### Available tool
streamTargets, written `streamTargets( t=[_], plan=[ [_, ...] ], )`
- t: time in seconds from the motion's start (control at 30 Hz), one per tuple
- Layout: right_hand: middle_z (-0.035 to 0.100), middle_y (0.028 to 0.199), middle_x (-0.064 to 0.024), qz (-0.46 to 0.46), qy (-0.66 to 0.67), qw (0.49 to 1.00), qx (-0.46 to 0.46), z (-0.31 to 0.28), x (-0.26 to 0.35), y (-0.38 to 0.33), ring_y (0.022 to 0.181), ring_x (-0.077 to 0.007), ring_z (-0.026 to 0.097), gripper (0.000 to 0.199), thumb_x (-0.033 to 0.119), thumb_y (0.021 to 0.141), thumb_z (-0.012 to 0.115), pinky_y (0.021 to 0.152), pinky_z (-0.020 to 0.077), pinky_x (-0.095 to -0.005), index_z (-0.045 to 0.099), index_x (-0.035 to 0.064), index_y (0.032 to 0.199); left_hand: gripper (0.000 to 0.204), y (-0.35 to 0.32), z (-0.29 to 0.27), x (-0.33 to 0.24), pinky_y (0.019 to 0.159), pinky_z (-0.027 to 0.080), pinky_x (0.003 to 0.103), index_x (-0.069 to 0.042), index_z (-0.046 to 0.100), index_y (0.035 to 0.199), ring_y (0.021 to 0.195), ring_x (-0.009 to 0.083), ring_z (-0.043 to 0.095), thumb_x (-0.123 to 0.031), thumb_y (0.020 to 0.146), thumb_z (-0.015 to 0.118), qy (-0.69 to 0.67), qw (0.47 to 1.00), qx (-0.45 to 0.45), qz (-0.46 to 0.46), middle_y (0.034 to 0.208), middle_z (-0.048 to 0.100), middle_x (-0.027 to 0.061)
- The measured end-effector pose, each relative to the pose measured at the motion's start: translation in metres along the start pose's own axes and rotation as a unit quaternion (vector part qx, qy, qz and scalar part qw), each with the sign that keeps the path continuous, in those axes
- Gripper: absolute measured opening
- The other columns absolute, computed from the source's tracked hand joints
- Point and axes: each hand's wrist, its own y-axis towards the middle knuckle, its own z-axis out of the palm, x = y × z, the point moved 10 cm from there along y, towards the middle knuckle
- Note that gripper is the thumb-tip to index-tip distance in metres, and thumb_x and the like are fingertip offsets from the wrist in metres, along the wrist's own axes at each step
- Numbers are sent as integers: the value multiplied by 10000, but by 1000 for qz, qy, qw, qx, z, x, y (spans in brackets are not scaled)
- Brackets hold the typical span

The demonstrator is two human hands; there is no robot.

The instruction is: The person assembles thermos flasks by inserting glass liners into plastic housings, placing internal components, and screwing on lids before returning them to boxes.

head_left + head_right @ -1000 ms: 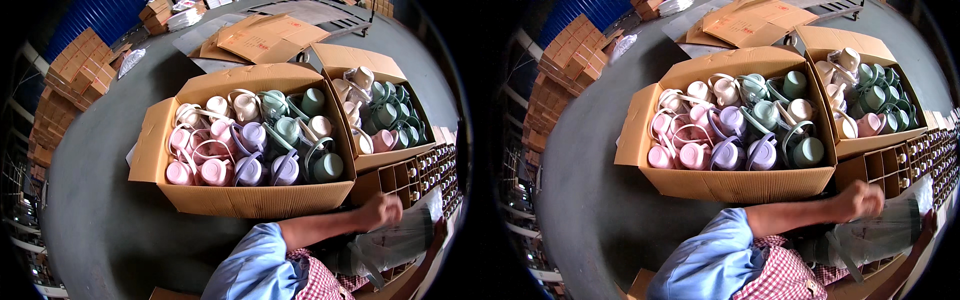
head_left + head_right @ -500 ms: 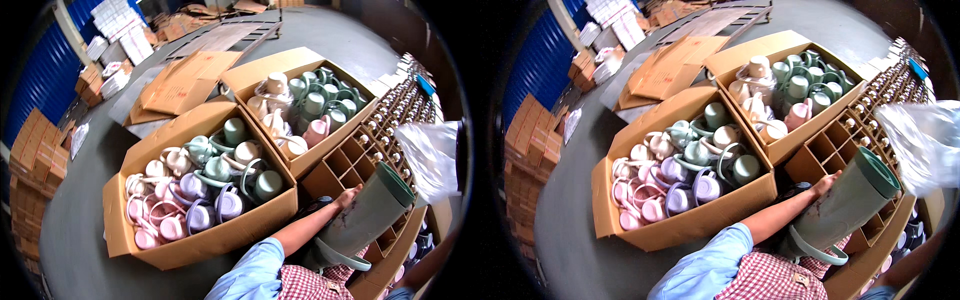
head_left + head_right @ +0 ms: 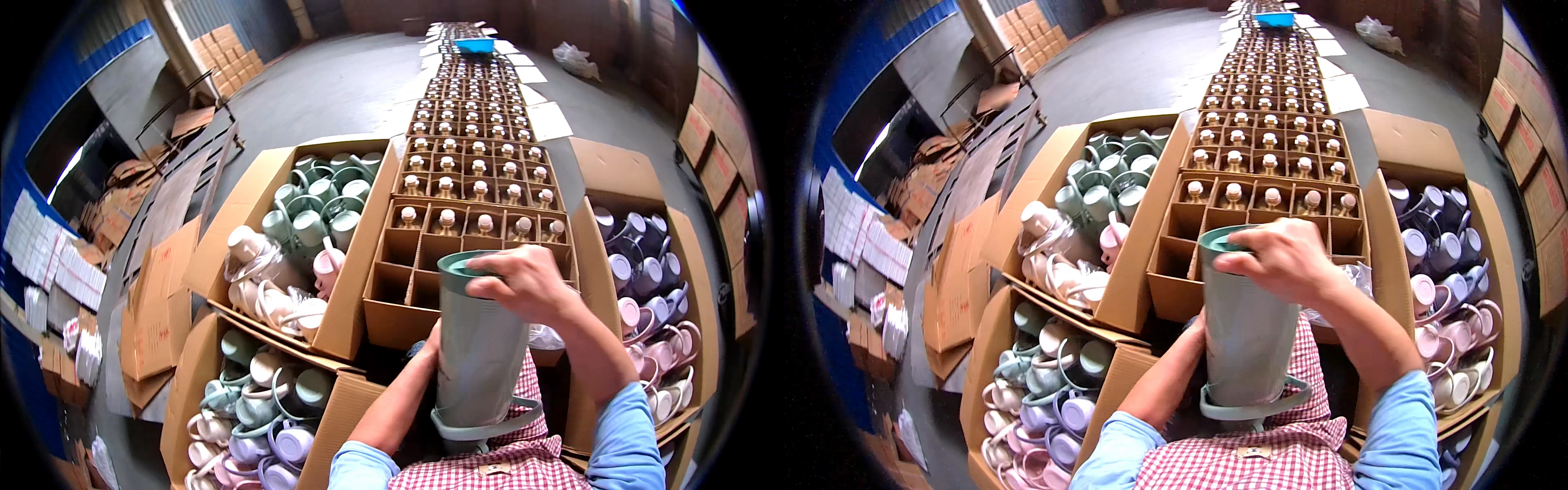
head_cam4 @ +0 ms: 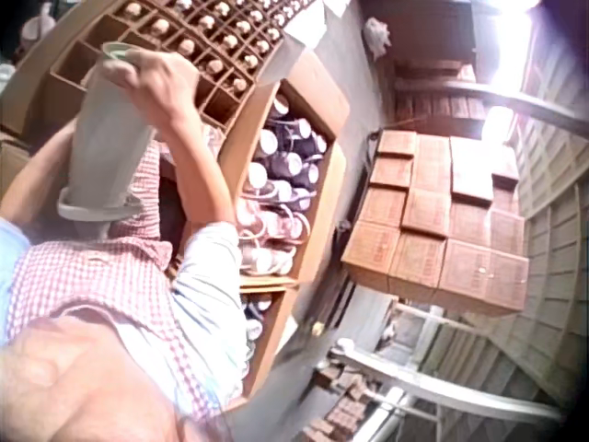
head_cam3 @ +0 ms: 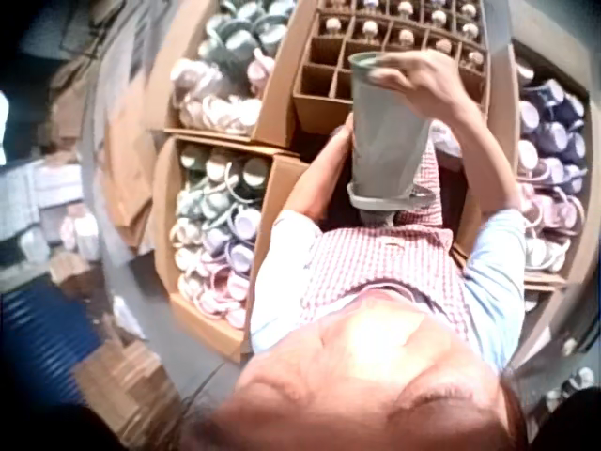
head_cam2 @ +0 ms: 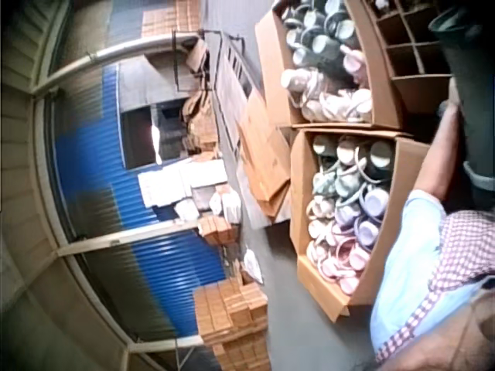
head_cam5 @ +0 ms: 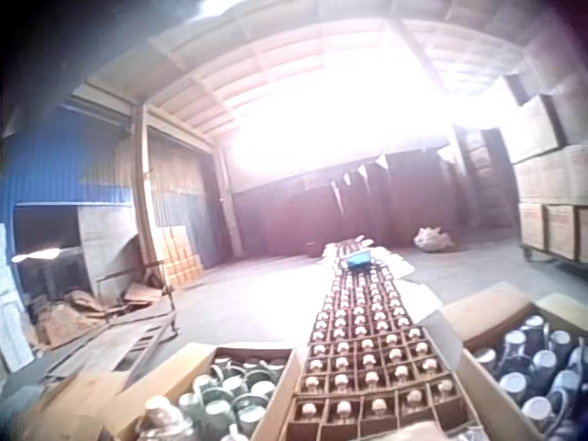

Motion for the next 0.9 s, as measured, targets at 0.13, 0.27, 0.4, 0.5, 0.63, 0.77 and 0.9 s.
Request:
streamTargets(
  t=[0.13, 0.27, 0.4, 0.5, 0.63, 0.77, 0.9],
  plan=[
    [664, 750, -178, 11, 151, 988, 8, -8, -11, 1, 671, -290, 664, 415, 406, 848, 572, 637, 517, -341, 704, 34, 977, 419, 1, 19, -39, 894, 506, 355, 40, 494, 1244, 1043, 219, 586, -251, 966, 378, 161, 985, -55, 8, 1182, 585, 156],
    [658, 734, -174, -4, 177, 984, 8, -2, -4, 12, 664, -287, 659, 424, 410, 860, 545, 633, 511, -339, 702, 32, 970, 582, 6, 39, -108, 976, 451, 415, 29, 460, 1285, 1140, 300, 540, -448, 961, 380, 24, 998, 0, 56, 1271, 525, 188],
    [638, 680, -161, -5, 196, 980, 25, -1, -8, 27, 630, -277, 648, 435, 408, 886, 504, 608, 501, -340, 703, 28, 958, 742, 35, 61, -146, 1033, 378, 444, 31, 574, 1144, 1216, 317, 477, -626, 914, 317, 32, 989, 24, 140, 1314, 488, 219],
    [623, 642, -161, -11, 269, 963, -9, -3, -26, 17, 597, -252, 643, 506, 453, 913, 453, 574, 490, -317, 710, 20, 952, 788, 30, 79, -155, 1104, 250, 458, 18, 666, 941, 1343, 304, 318, -657, 911, 260, 95, 979, 57, 173, 1332, 475, 229],
    [658, 676, -149, -16, 344, 938, -34, 2, -45, 15, 610, -202, 650, 574, 497, 916, 428, 587, 496, -278, 712, 0, 950, 802, 24, 76, -164, 1126, 194, 456, 23, 658, 975, 1384, 284, 244, -666, 907, 252, 155, 970, 25, 185, 1339, 471, 224],
    [684, 982, -140, 31, 496, 860, -115, 17, -79, 21, 911, -221, 643, 557, 468, 929, 433, 846, 477, -302, 674, -20, 1043, 873, 26, 62, -171, 1053, 356, 443, 32, 487, 1283, 1258, 295, 444, -709, 868, 284, 65, 980, -40, 186, 1366, 460, 180],
    [619, 1161, -145, 53, 444, 787, -425, -74, -154, -30, 1114, -234, 556, 553, 451, 972, 353, 994, 368, -356, 597, -13, 1150, 754, -42, -51, -227, 977, 431, 457, -21, 557, 1181, 1167, 309, 524, -654, 912, 248, 2, 937, -116, 329, 1198, 586, 183]
  ],
)
